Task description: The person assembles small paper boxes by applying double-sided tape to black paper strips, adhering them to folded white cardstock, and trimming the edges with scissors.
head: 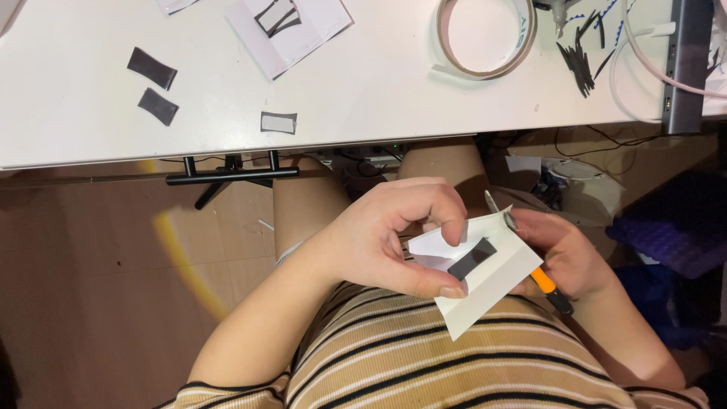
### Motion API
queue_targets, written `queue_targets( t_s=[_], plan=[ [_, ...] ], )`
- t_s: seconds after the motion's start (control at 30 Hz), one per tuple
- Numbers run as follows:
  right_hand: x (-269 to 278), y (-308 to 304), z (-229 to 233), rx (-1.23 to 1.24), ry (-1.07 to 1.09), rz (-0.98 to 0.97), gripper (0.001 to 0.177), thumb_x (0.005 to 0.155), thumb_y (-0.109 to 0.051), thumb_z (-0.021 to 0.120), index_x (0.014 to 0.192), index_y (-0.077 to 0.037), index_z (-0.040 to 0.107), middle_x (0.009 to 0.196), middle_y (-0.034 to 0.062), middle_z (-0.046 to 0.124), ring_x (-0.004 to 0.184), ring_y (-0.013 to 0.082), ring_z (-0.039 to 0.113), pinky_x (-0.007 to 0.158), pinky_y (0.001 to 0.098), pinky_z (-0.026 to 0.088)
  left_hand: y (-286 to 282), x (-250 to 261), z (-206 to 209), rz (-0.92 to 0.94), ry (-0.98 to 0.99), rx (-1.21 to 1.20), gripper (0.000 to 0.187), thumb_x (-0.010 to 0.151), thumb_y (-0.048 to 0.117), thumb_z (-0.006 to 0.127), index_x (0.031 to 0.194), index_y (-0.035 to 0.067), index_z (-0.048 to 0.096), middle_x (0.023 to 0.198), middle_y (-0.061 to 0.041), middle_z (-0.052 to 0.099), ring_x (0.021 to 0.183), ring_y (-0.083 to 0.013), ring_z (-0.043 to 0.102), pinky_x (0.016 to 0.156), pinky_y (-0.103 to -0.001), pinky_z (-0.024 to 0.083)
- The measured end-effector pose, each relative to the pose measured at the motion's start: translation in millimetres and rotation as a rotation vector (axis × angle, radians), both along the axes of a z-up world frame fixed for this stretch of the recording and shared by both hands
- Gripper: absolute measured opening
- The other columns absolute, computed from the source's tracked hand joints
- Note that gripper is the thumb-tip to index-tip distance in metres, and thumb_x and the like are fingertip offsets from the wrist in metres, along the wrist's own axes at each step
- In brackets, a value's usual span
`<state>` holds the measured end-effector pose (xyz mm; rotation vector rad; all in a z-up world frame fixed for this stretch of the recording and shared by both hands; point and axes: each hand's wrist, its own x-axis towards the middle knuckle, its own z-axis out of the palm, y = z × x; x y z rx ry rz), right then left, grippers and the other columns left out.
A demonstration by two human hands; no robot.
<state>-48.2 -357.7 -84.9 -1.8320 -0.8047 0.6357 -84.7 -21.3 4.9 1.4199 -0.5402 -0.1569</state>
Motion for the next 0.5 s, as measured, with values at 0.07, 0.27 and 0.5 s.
queue_targets(
  t_s=[0.07, 0.27, 0.5],
  plan=[
    [1, 14, 11, 0.099, 0.069, 0.024, 0.05, 0.073, -0.047, 0.083, 0.101, -0.009, 0.068, 0.101, 0.0069, 0.068, 0.083, 0.015, 0.064, 0.076, 0.0312, 0.052, 0, 0, 1, 0.01, -0.012, 0.004, 0.034, 0.085, 0.039, 0.078, 0.099, 0.018, 0.056, 0.094, 0.002, 0.057, 0.079, -0.0142, 0.051, 0.07, -0.027, 0.039],
    [-2, 5, -1, 0.055, 0.106, -0.053, 0.062, 0.069, -0.051, 0.084, 0.109, -0.006, 0.072, 0.093, 0.0008, 0.069, 0.078, 0.0109, 0.064, 0.069, 0.0299, 0.052, 1, 0, 2, 0.003, -0.027, 0.013, 0.034, 0.086, 0.039, 0.077, 0.1, 0.017, 0.055, 0.095, 0.002, 0.057, 0.082, -0.0151, 0.053, 0.074, -0.028, 0.043],
    [-5, 20, 11, 0.403, 0.431, -0.234, 0.076, 0.075, -0.03, 0.087, 0.135, 0.0, 0.052, 0.13, 0.0198, 0.058, 0.118, 0.0282, 0.061, 0.099, 0.0369, 0.053, 0, 1, 1, -0.072, 0.055, 0.124, 0.033, 0.084, 0.037, 0.079, 0.101, 0.017, 0.059, 0.098, 0.004, 0.061, 0.084, -0.0115, 0.058, 0.073, -0.024, 0.047]
  ],
)
